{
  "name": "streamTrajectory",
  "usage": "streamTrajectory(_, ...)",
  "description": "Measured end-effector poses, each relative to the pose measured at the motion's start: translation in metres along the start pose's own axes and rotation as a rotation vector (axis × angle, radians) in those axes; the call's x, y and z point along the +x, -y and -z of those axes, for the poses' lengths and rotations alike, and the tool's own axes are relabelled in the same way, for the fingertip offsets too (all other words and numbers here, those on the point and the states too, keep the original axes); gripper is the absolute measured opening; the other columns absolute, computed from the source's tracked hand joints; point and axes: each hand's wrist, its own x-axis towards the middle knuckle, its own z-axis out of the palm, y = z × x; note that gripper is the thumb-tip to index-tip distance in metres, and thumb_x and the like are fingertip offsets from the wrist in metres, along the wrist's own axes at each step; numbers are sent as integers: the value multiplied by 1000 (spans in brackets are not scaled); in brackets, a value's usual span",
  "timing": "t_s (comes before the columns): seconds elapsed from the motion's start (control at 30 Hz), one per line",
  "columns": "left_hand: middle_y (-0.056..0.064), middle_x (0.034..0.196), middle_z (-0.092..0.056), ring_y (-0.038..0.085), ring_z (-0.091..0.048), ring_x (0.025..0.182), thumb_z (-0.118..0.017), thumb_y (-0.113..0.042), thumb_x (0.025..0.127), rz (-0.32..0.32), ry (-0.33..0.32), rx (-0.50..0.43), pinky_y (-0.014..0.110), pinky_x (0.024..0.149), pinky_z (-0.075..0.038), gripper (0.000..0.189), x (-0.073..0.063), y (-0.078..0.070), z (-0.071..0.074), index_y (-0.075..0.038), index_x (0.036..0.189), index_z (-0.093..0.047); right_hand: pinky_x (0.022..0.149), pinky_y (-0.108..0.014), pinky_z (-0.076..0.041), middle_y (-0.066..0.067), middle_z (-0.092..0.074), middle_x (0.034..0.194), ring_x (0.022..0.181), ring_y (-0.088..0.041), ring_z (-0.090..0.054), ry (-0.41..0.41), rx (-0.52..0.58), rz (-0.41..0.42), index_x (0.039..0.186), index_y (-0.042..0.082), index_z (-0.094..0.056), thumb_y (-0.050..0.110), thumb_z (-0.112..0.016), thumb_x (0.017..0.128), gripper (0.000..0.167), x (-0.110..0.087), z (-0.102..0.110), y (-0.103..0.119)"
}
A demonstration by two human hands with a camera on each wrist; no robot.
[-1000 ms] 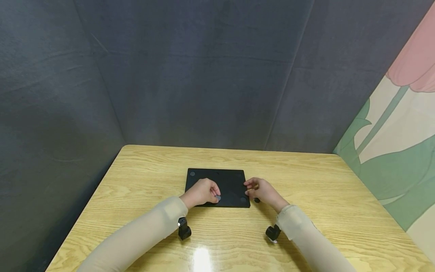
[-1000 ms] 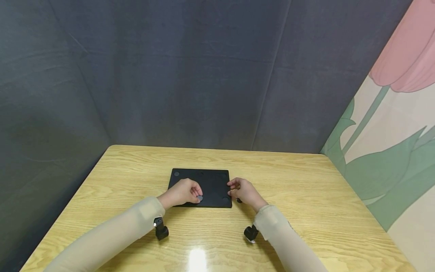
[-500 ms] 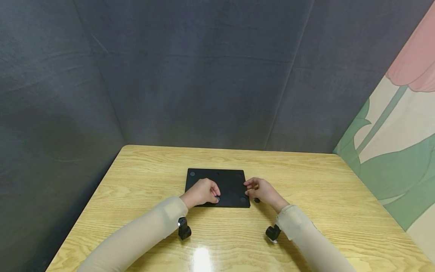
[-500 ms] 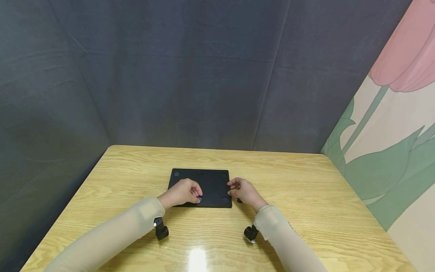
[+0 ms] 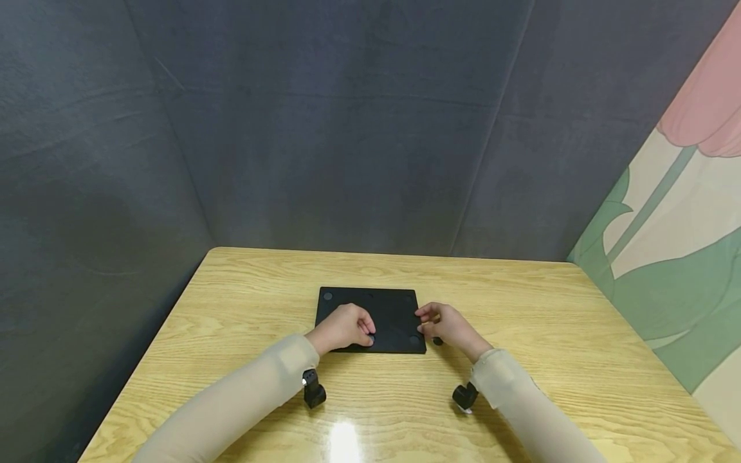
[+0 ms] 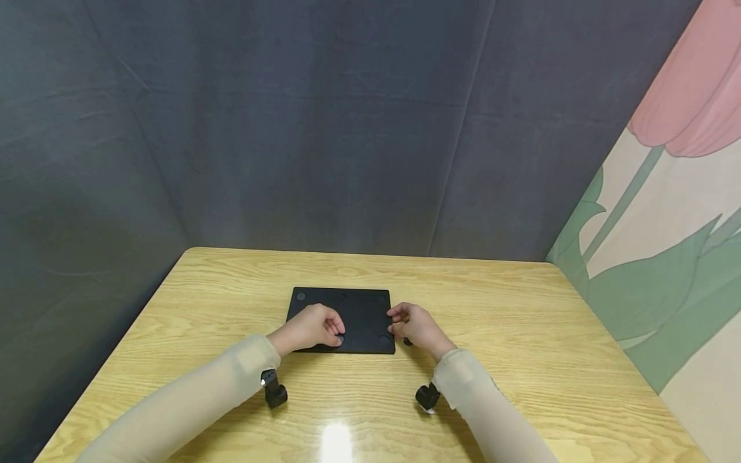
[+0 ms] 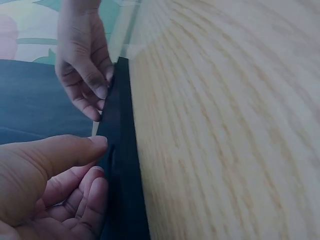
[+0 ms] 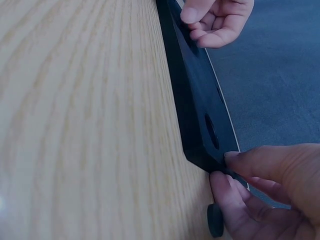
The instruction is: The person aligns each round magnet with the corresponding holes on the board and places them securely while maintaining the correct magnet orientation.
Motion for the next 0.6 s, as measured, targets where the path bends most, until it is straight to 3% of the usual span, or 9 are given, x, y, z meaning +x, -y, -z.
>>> streamTrajectory(0.27, -1, 82, -66, 12, -60, 76, -75, -11, 83, -17, -25, -77, 29, 73, -51, 12, -4, -4, 21, -6, 94, -72, 72, -31, -54, -16, -58, 102, 85, -17, -63, 7, 5, 1, 117, -5, -58, -7, -60, 88, 29, -1, 0, 1)
streamTrajectory(0.6, 5, 92, -66, 15, -60, 83, -67, -11, 90, -6, -167, -136, 31, 79, -51, 16, -14, 2, 64, -5, 104, -71, 72, -30, -54, -16, -58, 102, 86, -17, -64, 0, 1, -13, 118, -4, -58, -8, -60, 88, 30, -1, -1, 1)
